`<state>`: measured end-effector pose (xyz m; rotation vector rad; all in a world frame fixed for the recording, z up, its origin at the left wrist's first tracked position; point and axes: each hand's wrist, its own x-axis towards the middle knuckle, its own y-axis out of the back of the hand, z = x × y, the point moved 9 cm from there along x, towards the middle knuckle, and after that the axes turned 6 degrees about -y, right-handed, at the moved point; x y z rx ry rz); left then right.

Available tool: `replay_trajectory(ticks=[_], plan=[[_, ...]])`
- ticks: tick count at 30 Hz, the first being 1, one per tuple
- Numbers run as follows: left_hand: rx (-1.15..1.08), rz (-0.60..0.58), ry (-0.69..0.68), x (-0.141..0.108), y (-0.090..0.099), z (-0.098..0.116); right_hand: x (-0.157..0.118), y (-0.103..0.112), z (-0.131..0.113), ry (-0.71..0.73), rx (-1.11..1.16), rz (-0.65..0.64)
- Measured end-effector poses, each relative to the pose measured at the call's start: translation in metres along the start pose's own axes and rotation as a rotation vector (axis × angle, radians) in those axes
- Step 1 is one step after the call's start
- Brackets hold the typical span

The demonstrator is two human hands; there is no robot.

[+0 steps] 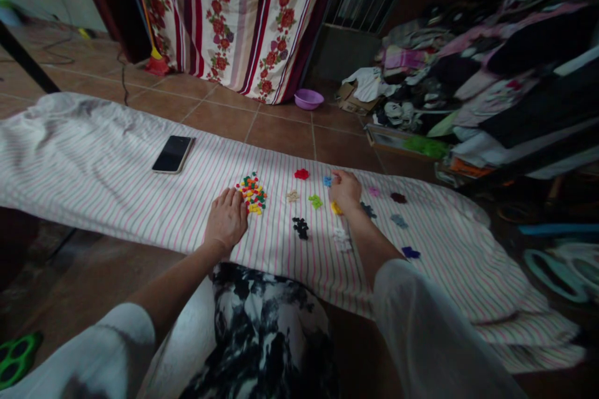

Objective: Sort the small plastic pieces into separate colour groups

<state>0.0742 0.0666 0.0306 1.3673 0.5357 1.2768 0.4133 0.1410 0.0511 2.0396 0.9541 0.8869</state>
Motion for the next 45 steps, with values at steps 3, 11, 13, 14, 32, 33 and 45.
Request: replay_trajectory(ticks=[3, 11, 13, 14, 32, 33, 45], plan=[[-0.005, 0.004, -0.002, 0.0, 0.001, 0.0, -0.009, -0.003, -0.038, 0.157, 0.019, -0.04], [-0.025, 0.003, -0.01, -0.001, 0.0, 0.0, -0.057, -0.055, -0.143, 0.486, 0.135, -0.344], [-0.034, 0.007, -0.012, -0.001, -0.001, 0.0, -0.067, -0.072, -0.162, 0.531, 0.132, -0.421], [-0.039, 0.016, -0.009, -0.001, 0.0, 0.0, -0.071, -0.081, -0.17, 0.548, 0.127, -0.454], [-0.08, 0.133, -0.035, -0.001, 0.004, 0.001, -0.066, -0.123, -0.175, 0.428, 0.0, -0.42], [-0.076, 0.146, -0.047, -0.001, 0.005, 0.002, -0.065, -0.122, -0.173, 0.424, 0.032, -0.414], [-0.045, 0.167, -0.12, -0.001, 0.006, 0.004, -0.072, -0.11, -0.149, 0.289, 0.233, -0.408]])
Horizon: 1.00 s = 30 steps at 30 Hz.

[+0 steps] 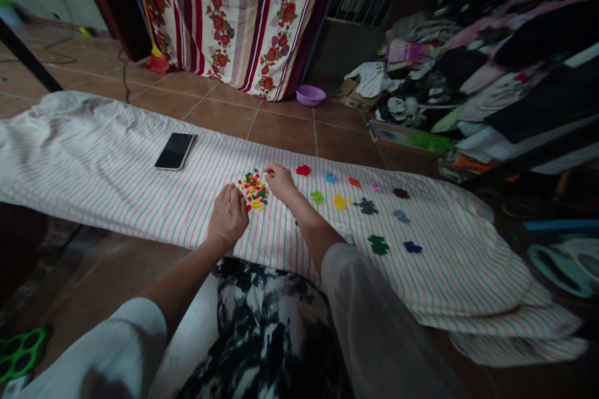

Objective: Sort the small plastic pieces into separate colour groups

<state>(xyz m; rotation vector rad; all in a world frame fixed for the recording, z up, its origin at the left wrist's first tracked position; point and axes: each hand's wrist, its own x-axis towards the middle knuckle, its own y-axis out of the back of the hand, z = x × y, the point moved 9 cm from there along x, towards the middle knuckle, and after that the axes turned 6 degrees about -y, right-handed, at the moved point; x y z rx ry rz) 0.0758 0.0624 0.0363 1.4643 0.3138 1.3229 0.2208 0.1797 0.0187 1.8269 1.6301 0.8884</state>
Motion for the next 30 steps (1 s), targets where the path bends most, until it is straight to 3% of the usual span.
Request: replay_trajectory(ticks=[6, 16, 23, 27, 30], plan=[[0.041, -0.051, -0.057, 0.002, -0.001, 0.005, -0.016, 0.008, -0.001, -0.006, 0.046, -0.006], [-0.043, -0.028, -0.029, 0.0, -0.001, 0.0, -0.035, 0.033, -0.001, 0.074, 0.078, 0.063], [-0.031, -0.027, -0.022, 0.002, 0.002, 0.0, -0.063, 0.091, 0.025, 0.074, 0.208, 0.156], [-0.003, -0.048, -0.025, 0.002, 0.003, 0.001, -0.097, 0.131, 0.054, 0.051, 0.189, 0.216], [0.006, -0.056, -0.028, 0.003, 0.004, 0.002, -0.125, 0.148, 0.081, 0.003, 0.143, 0.246]])
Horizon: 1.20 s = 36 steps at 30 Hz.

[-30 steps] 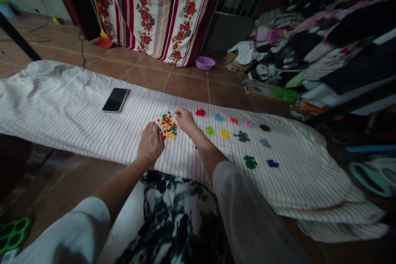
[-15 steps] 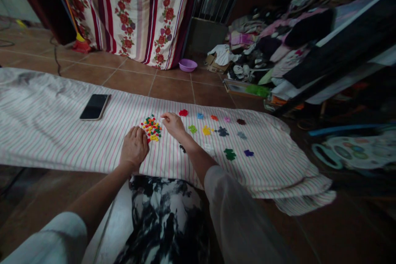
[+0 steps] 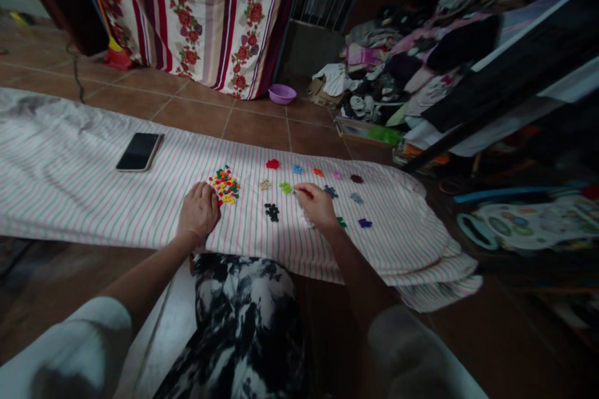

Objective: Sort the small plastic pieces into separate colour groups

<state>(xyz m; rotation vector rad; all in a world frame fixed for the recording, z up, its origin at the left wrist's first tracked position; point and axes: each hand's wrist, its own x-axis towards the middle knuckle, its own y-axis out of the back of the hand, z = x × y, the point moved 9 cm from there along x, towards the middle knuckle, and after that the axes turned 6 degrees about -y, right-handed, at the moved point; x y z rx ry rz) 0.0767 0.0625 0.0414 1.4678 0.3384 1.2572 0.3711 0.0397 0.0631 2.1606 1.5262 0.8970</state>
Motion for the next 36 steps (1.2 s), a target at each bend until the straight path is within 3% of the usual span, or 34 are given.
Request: replay_trajectory(ticks=[4, 8, 16, 22, 36], plan=[[-0.026, 0.001, -0.014, 0.0, 0.001, 0.001, -0.029, 0.019, 0.029, -0.023, -0.091, 0.062], [-0.025, -0.013, -0.046, -0.001, 0.0, 0.003, -0.045, 0.025, 0.042, -0.022, -0.192, 0.113], [0.038, -0.038, -0.056, -0.001, -0.003, 0.003, -0.056, 0.016, 0.03, 0.082, -0.172, 0.168], [0.023, -0.024, -0.045, -0.001, -0.002, 0.002, -0.062, -0.001, 0.023, 0.202, -0.213, 0.106], [-0.044, 0.014, 0.021, -0.001, -0.001, -0.002, -0.066, -0.001, 0.017, 0.232, -0.258, 0.108]])
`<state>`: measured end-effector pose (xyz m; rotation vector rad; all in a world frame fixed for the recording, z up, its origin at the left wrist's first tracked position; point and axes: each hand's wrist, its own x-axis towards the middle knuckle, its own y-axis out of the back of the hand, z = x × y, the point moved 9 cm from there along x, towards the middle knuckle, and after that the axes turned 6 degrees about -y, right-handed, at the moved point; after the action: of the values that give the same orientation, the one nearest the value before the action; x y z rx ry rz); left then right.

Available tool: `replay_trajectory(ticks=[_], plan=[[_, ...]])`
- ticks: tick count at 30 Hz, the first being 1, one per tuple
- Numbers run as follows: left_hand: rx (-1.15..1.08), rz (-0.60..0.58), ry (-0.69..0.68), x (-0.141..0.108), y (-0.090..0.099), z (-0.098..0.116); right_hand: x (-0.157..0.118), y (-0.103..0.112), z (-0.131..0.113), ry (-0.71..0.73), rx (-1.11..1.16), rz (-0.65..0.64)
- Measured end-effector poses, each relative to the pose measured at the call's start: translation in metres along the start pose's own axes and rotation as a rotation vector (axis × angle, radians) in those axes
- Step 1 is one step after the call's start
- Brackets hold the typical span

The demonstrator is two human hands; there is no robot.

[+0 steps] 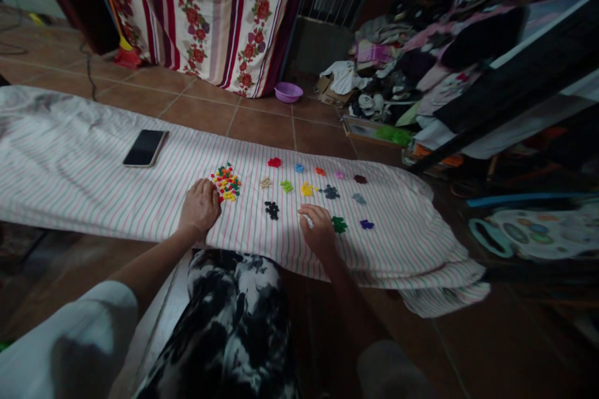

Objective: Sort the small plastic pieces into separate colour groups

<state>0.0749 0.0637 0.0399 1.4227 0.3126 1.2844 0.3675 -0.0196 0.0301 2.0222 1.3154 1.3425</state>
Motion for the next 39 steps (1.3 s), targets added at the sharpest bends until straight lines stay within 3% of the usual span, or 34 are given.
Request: replay_trajectory(ticks=[7, 15, 25, 30, 35, 39], plan=[[-0.029, -0.012, 0.029, 0.001, 0.003, 0.0, 0.003, 0.002, -0.001, -0.005, 0.048, -0.01], [-0.178, 0.007, 0.24, -0.005, 0.01, -0.015, 0.002, 0.002, 0.012, -0.097, 0.026, 0.027], [-0.218, 0.009, 0.222, -0.005, 0.008, -0.017, 0.002, 0.001, 0.022, -0.134, 0.027, 0.031], [-0.184, 0.07, 0.281, -0.009, 0.009, -0.024, 0.002, 0.011, 0.009, -0.05, 0.022, 0.104], [0.016, 0.168, 0.383, -0.021, 0.016, -0.035, 0.001, 0.024, -0.005, -0.001, -0.017, 0.209], [0.15, 0.095, 0.538, -0.027, 0.017, -0.042, 0.005, 0.035, -0.035, 0.067, -0.019, 0.309]])
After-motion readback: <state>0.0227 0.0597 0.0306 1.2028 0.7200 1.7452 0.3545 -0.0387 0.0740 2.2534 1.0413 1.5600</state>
